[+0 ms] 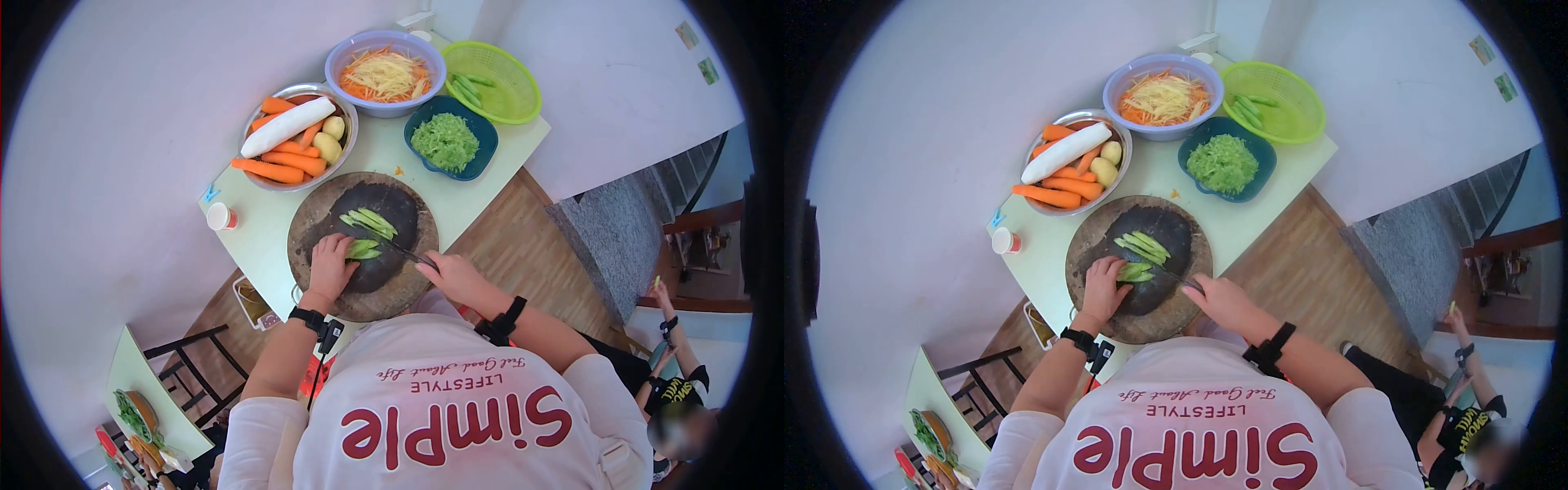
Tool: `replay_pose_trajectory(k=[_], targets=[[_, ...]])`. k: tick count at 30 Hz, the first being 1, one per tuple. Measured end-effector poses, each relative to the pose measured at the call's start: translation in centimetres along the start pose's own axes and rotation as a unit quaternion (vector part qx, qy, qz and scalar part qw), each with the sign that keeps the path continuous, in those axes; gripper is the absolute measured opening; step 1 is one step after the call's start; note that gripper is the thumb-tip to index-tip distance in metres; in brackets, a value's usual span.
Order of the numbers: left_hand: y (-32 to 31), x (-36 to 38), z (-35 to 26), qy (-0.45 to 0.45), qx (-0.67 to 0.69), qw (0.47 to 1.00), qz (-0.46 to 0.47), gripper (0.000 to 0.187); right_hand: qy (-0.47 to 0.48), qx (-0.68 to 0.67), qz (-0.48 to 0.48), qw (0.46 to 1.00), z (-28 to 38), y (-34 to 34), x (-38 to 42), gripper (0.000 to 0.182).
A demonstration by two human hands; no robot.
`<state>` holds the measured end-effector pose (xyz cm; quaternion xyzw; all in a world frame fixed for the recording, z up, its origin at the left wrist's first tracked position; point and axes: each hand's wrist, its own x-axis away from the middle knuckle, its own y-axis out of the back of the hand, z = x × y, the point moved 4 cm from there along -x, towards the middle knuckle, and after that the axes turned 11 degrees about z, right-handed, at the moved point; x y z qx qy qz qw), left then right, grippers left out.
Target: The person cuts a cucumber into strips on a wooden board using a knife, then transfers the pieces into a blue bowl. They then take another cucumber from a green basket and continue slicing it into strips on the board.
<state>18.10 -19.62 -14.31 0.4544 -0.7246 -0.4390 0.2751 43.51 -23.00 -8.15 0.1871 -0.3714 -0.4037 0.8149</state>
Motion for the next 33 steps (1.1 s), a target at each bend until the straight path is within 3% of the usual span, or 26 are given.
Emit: replay_pose_trajectory(k=[7,10,13,22,28,33], targets=[[-1.1,1.0,0.4,0.026,-0.021,0.999,-0.005,0.042,0.037,0.056,0.001,0.998,1.5,-0.7,-2.7,0.042],[-1.9,1.0,0.8,0.017,0.009,1.000,-0.022,0.035,0.001,0.105,0.034,0.994,2.3,-0.6,-2.4,0.043],[-2.4,1.1,1.1,-0.002,0.037,0.998,-0.045,0.030,-0.017,0.103,0.061,0.993,2.0,-0.9,-1.3,0.044],[-1.9,1.9,0.5,-0.043,0.066,0.994,-0.073,0.027,-0.029,0.041,0.023,0.998,0.7,-0.8,-1.7,0.045],[-2.9,2.0,0.3,-0.023,0.078,0.990,-0.119,0.022,-0.036,0.076,0.057,0.995,0.9,-1.8,-1.7,0.046],[-3.2,2.1,0.2,0.018,0.096,0.986,-0.135,0.019,-0.017,0.021,0.058,0.998,0.5,-1.9,-1.4,0.046]])
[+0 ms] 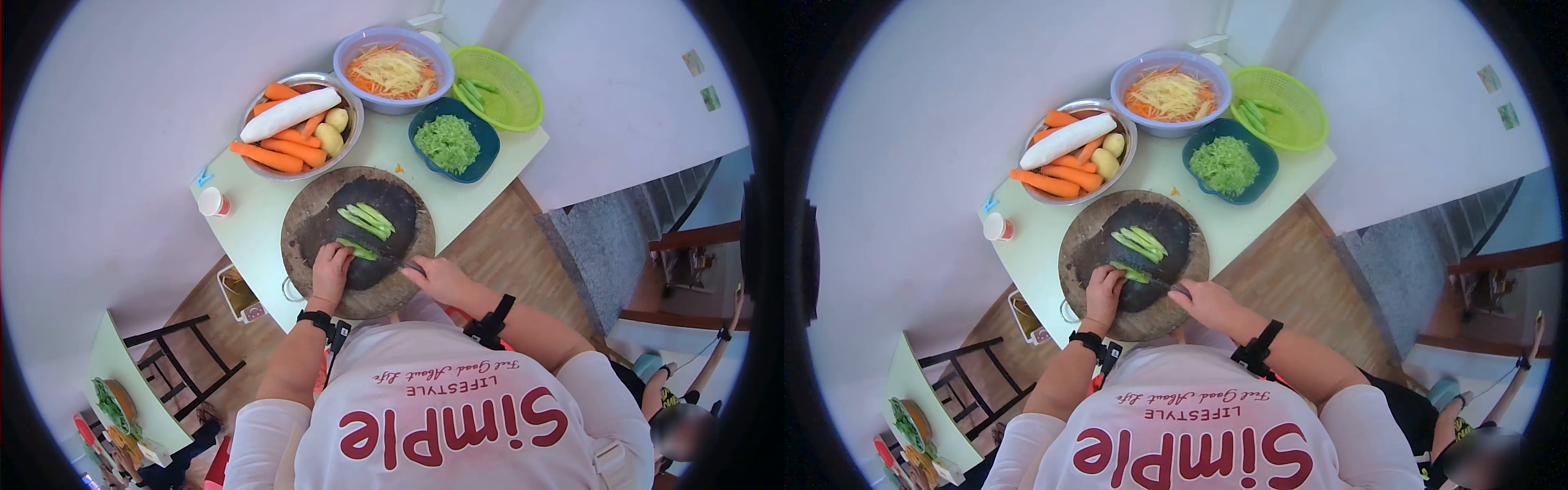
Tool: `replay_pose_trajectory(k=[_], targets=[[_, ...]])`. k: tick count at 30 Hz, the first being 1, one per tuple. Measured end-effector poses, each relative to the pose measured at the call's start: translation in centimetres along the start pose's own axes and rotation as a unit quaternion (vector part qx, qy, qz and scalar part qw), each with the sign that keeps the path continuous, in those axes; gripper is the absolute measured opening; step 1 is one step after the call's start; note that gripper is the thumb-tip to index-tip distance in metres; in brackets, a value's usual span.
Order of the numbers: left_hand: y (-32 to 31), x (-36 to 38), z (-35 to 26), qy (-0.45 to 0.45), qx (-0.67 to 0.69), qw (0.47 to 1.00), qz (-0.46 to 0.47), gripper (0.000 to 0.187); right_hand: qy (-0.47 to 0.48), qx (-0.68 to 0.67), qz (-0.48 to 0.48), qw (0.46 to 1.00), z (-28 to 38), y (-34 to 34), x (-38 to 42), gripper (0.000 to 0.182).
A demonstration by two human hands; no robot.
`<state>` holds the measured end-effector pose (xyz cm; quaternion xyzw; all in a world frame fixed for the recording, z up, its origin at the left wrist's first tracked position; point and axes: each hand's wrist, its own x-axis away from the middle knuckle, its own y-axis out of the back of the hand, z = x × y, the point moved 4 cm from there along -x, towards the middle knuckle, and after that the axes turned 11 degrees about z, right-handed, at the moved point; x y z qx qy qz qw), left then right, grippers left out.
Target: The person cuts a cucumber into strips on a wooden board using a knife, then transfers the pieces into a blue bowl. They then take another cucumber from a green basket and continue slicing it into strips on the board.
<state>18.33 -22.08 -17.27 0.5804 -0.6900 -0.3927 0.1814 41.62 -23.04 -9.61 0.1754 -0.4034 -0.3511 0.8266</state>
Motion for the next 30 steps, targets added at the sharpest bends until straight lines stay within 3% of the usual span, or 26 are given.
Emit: replay_pose_trajectory(k=[12,22,24,27,30], targets=[[-0.4,-0.1,-0.2,-0.018,-0.032,0.999,-0.019,0.014,0.053,0.039,-0.046,0.997,2.2,0.7,-0.6,0.039],[-0.5,-0.2,-0.4,-0.001,-0.071,0.997,0.005,0.014,0.042,0.073,-0.020,0.996,2.9,0.6,-0.7,0.039],[0.3,-0.2,-1.2,-0.024,-0.110,0.993,-0.032,0.016,0.053,0.050,-0.038,0.997,2.7,0.5,-0.7,0.038],[0.7,-0.3,-1.8,-0.068,-0.098,0.993,-0.003,0.020,0.067,0.016,-0.045,0.997,2.2,0.3,-0.8,0.036],[0.1,-0.3,-1.1,-0.056,-0.056,0.997,0.002,0.022,0.061,-0.014,-0.061,0.996,2.0,0.7,-1.2,0.035]])
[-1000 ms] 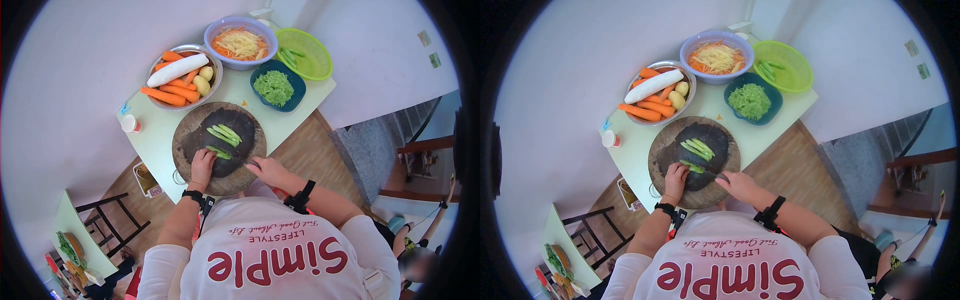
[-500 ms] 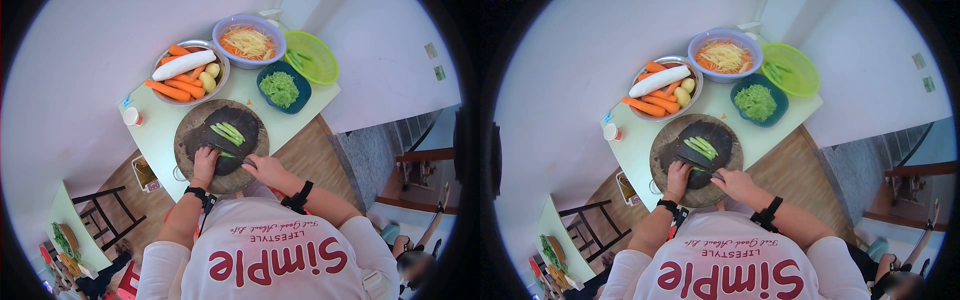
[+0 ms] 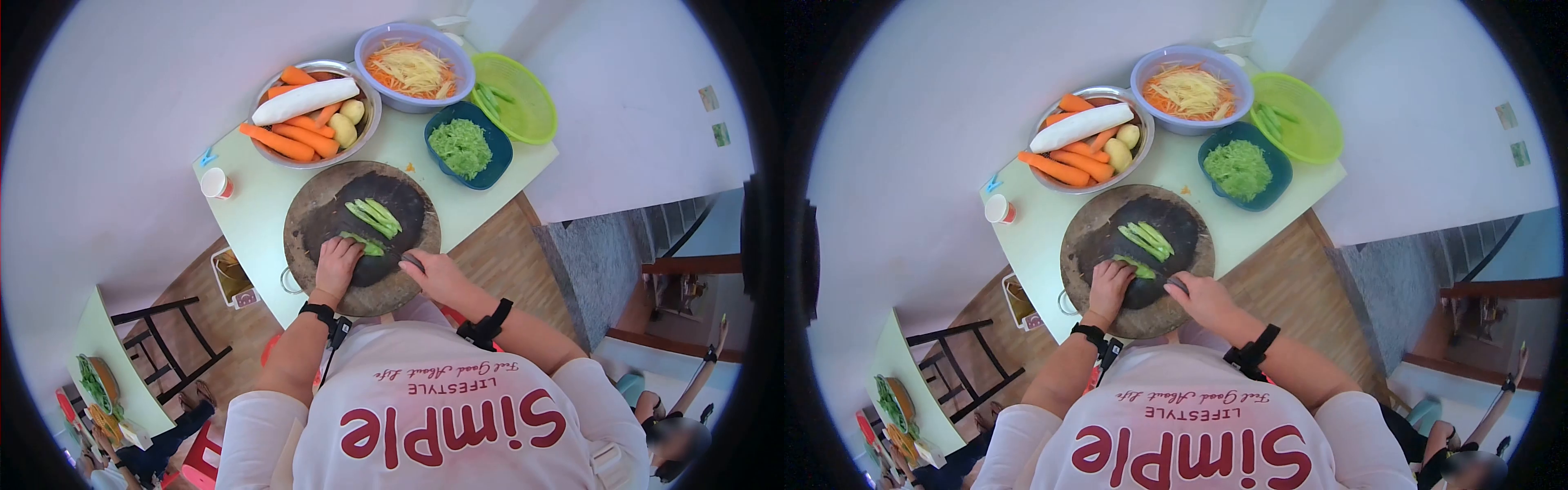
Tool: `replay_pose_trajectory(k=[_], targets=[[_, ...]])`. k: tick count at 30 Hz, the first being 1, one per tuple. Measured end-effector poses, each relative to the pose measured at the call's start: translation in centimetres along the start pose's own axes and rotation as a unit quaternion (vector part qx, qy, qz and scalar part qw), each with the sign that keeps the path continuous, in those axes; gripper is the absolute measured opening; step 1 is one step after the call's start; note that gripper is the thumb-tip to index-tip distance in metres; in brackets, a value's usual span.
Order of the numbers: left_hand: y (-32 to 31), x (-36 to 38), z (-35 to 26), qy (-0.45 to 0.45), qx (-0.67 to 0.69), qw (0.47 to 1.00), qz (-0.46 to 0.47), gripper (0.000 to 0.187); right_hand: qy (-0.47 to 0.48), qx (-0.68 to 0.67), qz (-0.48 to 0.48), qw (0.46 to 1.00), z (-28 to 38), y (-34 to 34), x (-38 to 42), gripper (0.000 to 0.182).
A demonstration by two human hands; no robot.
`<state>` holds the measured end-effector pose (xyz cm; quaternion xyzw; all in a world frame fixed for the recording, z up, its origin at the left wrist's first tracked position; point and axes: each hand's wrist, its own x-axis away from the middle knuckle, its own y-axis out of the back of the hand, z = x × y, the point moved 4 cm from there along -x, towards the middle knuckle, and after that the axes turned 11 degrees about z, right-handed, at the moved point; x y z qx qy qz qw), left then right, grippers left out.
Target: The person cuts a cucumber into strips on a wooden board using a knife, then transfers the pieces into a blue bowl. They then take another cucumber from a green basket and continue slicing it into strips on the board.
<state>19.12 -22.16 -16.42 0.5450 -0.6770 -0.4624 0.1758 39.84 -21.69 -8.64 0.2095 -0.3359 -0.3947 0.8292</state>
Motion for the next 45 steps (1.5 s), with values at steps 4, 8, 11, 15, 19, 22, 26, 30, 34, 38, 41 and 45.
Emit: replay_pose_trajectory(k=[4,8,11,15,19,22,26,30,34,38,41,45], targets=[[-0.4,0.1,0.3,0.002,0.016,1.000,0.005,0.021,-0.015,0.009,0.009,1.000,0.3,0.3,-0.2,0.034],[-0.3,-0.1,0.3,0.009,0.018,1.000,0.001,0.020,0.012,0.059,0.025,0.998,0.8,-0.1,-0.3,0.034],[-0.3,0.0,0.3,0.010,0.022,1.000,-0.003,0.018,0.010,0.073,0.031,0.997,0.9,-0.3,-0.5,0.034],[-0.4,0.0,0.4,0.012,0.020,1.000,0.008,0.017,0.014,0.083,0.039,0.996,0.7,-0.5,-0.6,0.035],[-0.2,0.0,0.3,0.008,0.021,1.000,0.001,0.017,0.005,0.089,0.051,0.995,0.8,-0.7,-0.8,0.035],[-0.5,0.1,0.5,0.015,0.013,0.999,0.030,0.021,0.009,0.075,0.044,0.996,0.5,-0.6,-0.9,0.036],[-0.6,0.1,0.6,0.013,0.011,0.999,0.031,0.021,-0.014,0.063,0.072,0.995,0.1,-0.7,-0.9,0.037],[-0.4,0.0,0.4,0.005,0.006,0.999,0.032,0.020,-0.020,0.073,0.069,0.995,-0.7,-1.3,-1.0,0.037],[-0.4,-0.1,0.4,0.009,0.016,1.000,0.014,0.018,-0.029,0.062,0.054,0.996,-1.7,-1.6,-1.1,0.037],[-0.6,0.1,0.6,0.004,0.020,1.000,0.014,0.018,-0.009,0.028,0.026,0.999,-1.2,-1.3,-1.0,0.037],[-0.5,-0.1,0.5,0.000,0.022,1.000,0.009,0.018,-0.004,0.046,0.015,0.999,-0.4,-0.7,-0.6,0.038],[-0.4,0.0,0.4,0.007,0.015,1.000,0.008,0.019,-0.010,0.077,0.041,0.996,0.4,-0.7,-0.1,0.038]])
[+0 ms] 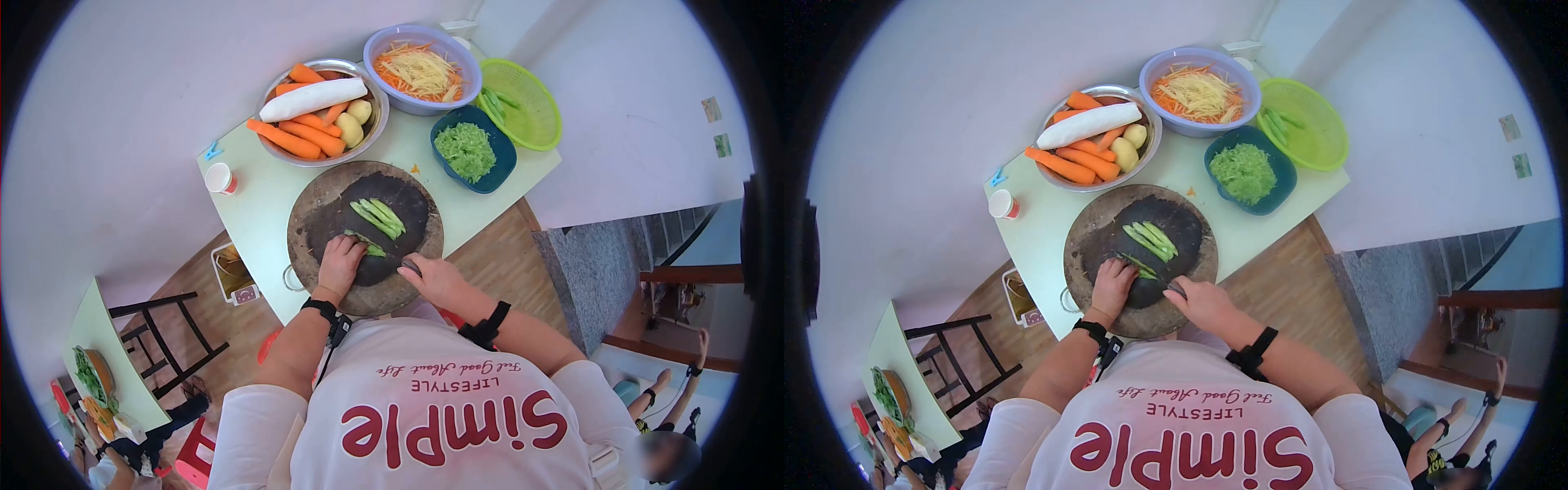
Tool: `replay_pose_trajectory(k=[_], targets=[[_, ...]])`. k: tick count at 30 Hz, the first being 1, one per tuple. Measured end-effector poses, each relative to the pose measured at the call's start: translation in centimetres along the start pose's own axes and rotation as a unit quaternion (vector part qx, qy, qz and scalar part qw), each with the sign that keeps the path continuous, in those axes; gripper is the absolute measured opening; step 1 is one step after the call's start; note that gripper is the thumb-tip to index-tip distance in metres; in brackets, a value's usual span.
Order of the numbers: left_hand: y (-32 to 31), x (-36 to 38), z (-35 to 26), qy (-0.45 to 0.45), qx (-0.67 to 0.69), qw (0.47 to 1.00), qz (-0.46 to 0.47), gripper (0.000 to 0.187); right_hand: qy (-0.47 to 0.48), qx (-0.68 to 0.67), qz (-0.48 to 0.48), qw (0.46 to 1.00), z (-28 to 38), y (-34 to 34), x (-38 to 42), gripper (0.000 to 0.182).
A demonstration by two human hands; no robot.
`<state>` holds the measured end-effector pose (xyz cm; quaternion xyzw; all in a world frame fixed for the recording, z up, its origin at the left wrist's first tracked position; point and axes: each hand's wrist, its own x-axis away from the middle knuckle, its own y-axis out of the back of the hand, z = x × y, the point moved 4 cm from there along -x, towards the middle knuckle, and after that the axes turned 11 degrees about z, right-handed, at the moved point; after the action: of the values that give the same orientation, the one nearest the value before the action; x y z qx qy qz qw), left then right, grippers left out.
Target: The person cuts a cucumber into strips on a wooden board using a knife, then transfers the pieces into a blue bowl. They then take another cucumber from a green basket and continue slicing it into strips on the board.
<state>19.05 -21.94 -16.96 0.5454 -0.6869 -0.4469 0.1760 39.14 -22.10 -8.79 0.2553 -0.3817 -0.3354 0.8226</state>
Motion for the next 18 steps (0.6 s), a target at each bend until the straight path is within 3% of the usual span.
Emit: replay_pose_trajectory(k=[18], targets=[[0.17,0.15,-0.01,0.007,0.009,1.000,0.013,0.017,-0.005,-0.019,0.007,1.000,-0.50,-0.49,-0.56,0.038]])
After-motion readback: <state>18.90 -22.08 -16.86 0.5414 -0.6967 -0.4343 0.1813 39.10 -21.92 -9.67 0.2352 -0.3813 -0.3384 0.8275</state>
